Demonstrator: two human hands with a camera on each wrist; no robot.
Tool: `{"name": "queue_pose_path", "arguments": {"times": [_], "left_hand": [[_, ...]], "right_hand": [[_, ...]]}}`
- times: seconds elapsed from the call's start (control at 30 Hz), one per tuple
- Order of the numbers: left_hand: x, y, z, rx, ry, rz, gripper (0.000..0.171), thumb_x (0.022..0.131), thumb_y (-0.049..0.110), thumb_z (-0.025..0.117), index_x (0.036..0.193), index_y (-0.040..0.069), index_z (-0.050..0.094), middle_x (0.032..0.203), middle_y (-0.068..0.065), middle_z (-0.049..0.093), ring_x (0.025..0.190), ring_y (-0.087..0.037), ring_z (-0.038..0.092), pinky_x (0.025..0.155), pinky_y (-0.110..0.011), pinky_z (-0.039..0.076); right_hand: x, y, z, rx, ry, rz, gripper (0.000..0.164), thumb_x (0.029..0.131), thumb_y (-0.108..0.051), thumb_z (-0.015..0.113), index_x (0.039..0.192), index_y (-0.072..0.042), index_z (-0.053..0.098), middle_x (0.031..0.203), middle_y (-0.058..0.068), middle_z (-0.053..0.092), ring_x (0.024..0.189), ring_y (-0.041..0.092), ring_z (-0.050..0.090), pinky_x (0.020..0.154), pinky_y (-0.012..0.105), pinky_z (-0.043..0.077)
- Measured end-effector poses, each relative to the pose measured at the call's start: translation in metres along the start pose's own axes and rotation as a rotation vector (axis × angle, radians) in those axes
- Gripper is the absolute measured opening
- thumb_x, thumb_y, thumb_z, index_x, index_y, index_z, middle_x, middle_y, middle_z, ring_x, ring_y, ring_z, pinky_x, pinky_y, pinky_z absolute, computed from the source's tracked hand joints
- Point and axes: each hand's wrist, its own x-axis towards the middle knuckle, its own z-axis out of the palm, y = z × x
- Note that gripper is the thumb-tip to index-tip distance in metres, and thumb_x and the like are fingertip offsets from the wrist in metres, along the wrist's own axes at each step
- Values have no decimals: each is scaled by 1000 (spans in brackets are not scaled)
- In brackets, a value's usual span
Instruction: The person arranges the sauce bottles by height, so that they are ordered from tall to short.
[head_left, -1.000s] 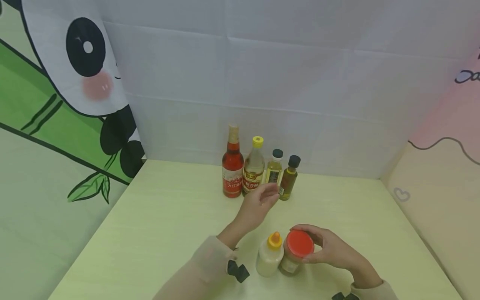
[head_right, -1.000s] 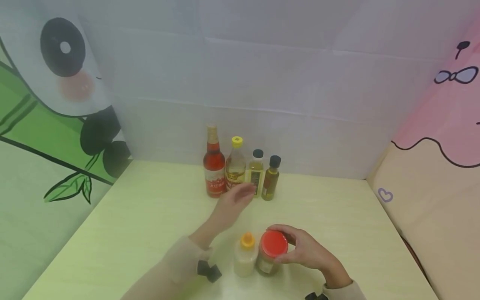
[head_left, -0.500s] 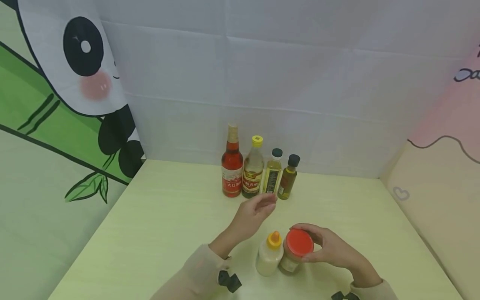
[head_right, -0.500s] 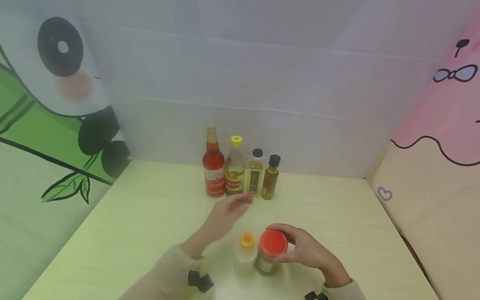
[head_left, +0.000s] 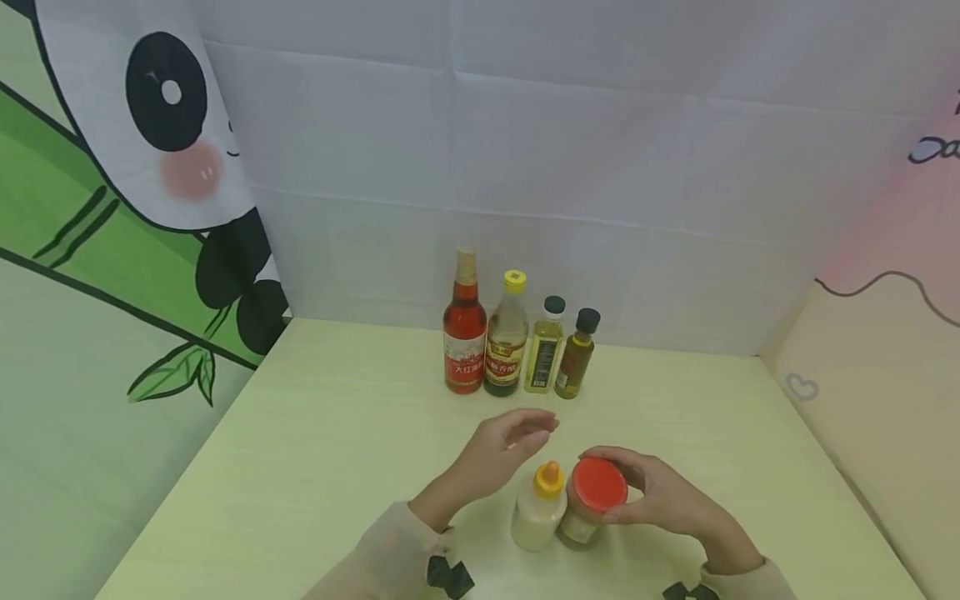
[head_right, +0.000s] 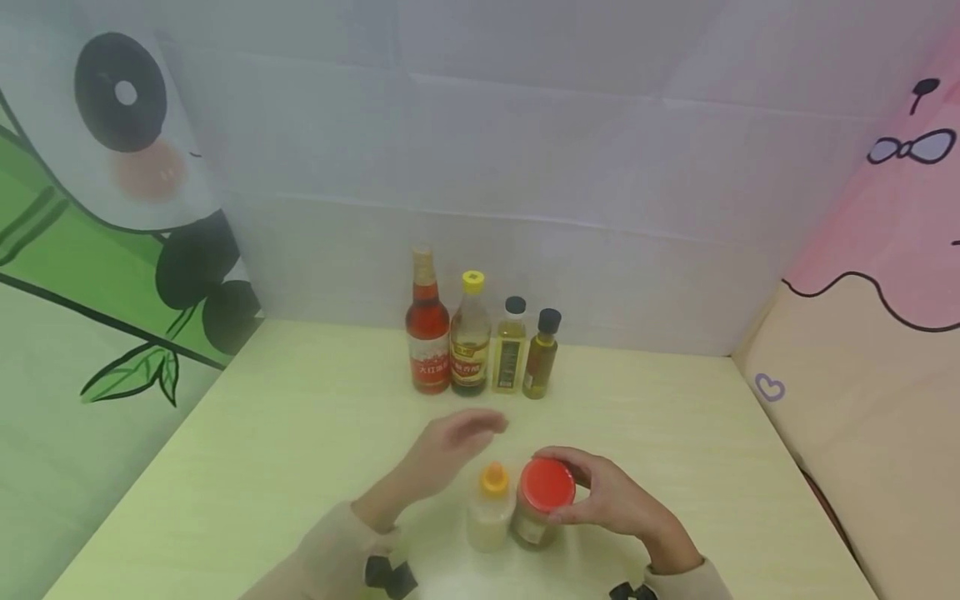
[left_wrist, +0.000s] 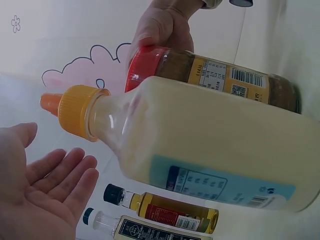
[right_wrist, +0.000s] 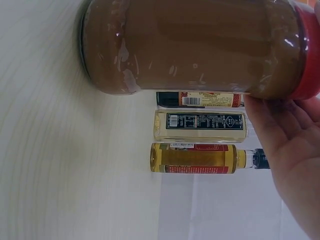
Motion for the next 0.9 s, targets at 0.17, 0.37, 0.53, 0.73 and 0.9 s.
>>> {"name": "queue_pose_path", "arguments": {"times": [0.17, 0.37, 0.53, 0.73, 0.9], "left_hand": [[-5, -6, 1, 4, -30, 2, 34, 102, 26, 54, 130, 8, 58, 124, 0, 64, 112, -13, 59, 95, -30, 47], [-11, -8, 2, 0, -39, -10, 35, 102, 29, 54, 131, 9, 58, 124, 1, 64, 114, -13, 59, 97, -31, 45], [-17, -6, 3, -8, -60, -2, 36, 101, 26, 56, 131, 6, 58, 124, -3, 64, 113, -20, 60, 97, -34, 46], [-21, -6, 3, 19, -71, 4, 37, 96, 25, 64, 128, 8, 61, 122, 2, 64, 114, -18, 58, 98, -37, 46], [-23, -11, 4, 26, -79, -21, 37, 92, 26, 70, 125, 11, 64, 121, 7, 64, 115, -20, 57, 99, -36, 45]], "right_hand": [[1, 1, 0, -3, -6, 5, 62, 82, -10, 79, 136, -1, 50, 130, 9, 58, 118, 13, 53, 98, 25, 40], [1, 1, 0, 0, -11, 15, 61, 83, -10, 78, 136, -2, 51, 130, 9, 58, 118, 15, 54, 97, 26, 41], [1, -1, -1, 2, -9, 26, 60, 83, -10, 78, 136, -2, 51, 130, 10, 58, 117, 15, 54, 97, 25, 41], [1, -3, -1, 7, -8, 25, 60, 83, -10, 78, 136, -1, 51, 130, 11, 58, 117, 14, 54, 97, 25, 41], [1, -3, -1, 12, -12, 22, 59, 84, -9, 77, 136, -2, 51, 129, 10, 59, 118, 14, 54, 97, 25, 40]]}}
